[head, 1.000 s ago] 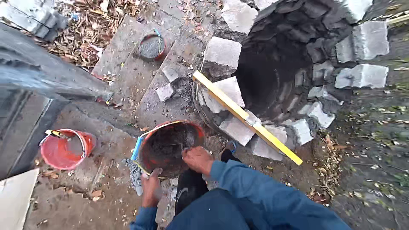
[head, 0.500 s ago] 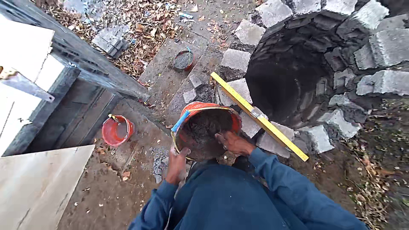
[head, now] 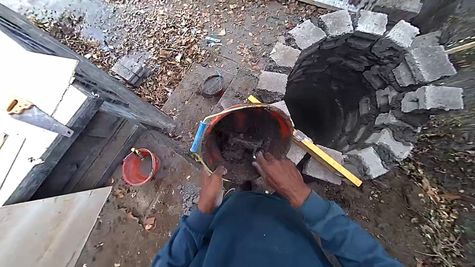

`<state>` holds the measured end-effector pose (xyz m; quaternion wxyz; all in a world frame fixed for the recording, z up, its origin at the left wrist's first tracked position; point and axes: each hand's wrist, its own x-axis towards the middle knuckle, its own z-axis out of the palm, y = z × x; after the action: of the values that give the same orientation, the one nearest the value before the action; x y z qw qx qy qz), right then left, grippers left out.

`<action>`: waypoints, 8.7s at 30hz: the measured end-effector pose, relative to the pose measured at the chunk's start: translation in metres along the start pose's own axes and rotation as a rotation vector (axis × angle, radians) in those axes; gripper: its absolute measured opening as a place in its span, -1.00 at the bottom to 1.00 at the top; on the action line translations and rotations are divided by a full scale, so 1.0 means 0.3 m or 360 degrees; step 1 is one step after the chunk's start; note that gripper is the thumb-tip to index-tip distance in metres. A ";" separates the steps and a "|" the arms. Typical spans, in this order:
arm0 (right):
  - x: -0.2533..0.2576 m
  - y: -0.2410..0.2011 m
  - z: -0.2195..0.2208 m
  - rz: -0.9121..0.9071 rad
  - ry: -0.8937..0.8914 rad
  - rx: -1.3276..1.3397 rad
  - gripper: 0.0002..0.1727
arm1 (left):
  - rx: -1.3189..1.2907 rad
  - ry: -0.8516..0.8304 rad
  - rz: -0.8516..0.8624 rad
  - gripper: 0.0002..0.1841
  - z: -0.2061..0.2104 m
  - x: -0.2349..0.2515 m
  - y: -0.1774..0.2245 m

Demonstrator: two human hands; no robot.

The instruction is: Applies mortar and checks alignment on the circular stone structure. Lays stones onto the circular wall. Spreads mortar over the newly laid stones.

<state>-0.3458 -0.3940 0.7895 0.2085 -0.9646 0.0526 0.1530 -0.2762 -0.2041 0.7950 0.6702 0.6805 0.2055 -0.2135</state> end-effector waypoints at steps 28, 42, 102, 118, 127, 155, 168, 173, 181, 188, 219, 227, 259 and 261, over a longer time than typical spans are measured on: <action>-0.320 0.243 -0.087 0.0571 -0.0222 0.2238 -0.50 | 0.0264 -0.0395 0.0090 -0.51 0.310 -0.250 -0.029; -0.842 0.567 -0.201 0.0532 0.0344 0.2485 -0.56 | 0.0469 -0.0493 0.0144 -0.57 0.698 -0.453 -0.121; -0.855 0.935 -0.035 0.1591 0.0809 0.0759 -0.48 | 0.0867 -0.1313 0.0113 -0.39 1.524 -0.170 -0.406; -0.681 1.034 -0.367 0.1236 0.0271 -0.0019 -0.76 | 0.0843 -0.1745 0.0169 -0.27 1.430 -0.296 -0.229; -0.718 0.955 -0.322 0.1739 0.0403 0.0126 -0.72 | 0.0728 -0.1728 0.0194 -0.17 1.396 -0.336 -0.250; -0.742 1.046 -0.078 0.1363 0.1161 0.2817 -0.49 | 0.1044 -0.1751 0.0113 -0.07 1.535 -0.412 -0.464; -0.933 1.148 0.087 0.1548 0.1846 0.2561 -0.58 | 0.0878 -0.1248 0.0341 -0.13 1.773 -0.104 -0.571; -0.832 1.224 0.266 0.1878 0.2047 0.2611 -0.58 | 0.0904 -0.1029 0.0302 -0.39 1.844 0.050 -0.666; -0.777 1.272 0.447 0.1714 0.1857 0.2849 -0.64 | 0.0412 -0.0844 -0.0568 -0.74 1.938 0.057 -0.785; -0.678 1.373 0.652 0.0702 0.1815 0.3743 -0.47 | 0.0301 -0.0805 -0.0781 -0.58 2.019 0.061 -0.910; -0.757 1.557 0.574 0.1946 0.0399 0.2068 -0.32 | 0.0349 -0.0998 -0.0980 -0.54 2.027 0.000 -1.296; -0.766 1.520 0.486 0.2078 -0.0027 0.1746 -0.28 | 0.0467 -0.0989 -0.0902 -0.48 2.023 -0.042 -1.304; -0.623 1.331 0.906 0.2132 0.1769 0.3758 -0.31 | 0.0574 -0.0964 -0.0745 -0.51 1.968 0.004 -1.230; -0.615 1.293 0.897 0.2204 0.1719 0.3687 -0.29 | 0.0555 -0.0929 -0.0775 -0.49 1.958 0.001 -1.225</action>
<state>-0.6583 -0.6264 0.4651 0.6960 0.0207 0.6605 -0.2809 -0.4928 -0.7852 0.4857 0.5050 0.6262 0.1226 -0.5812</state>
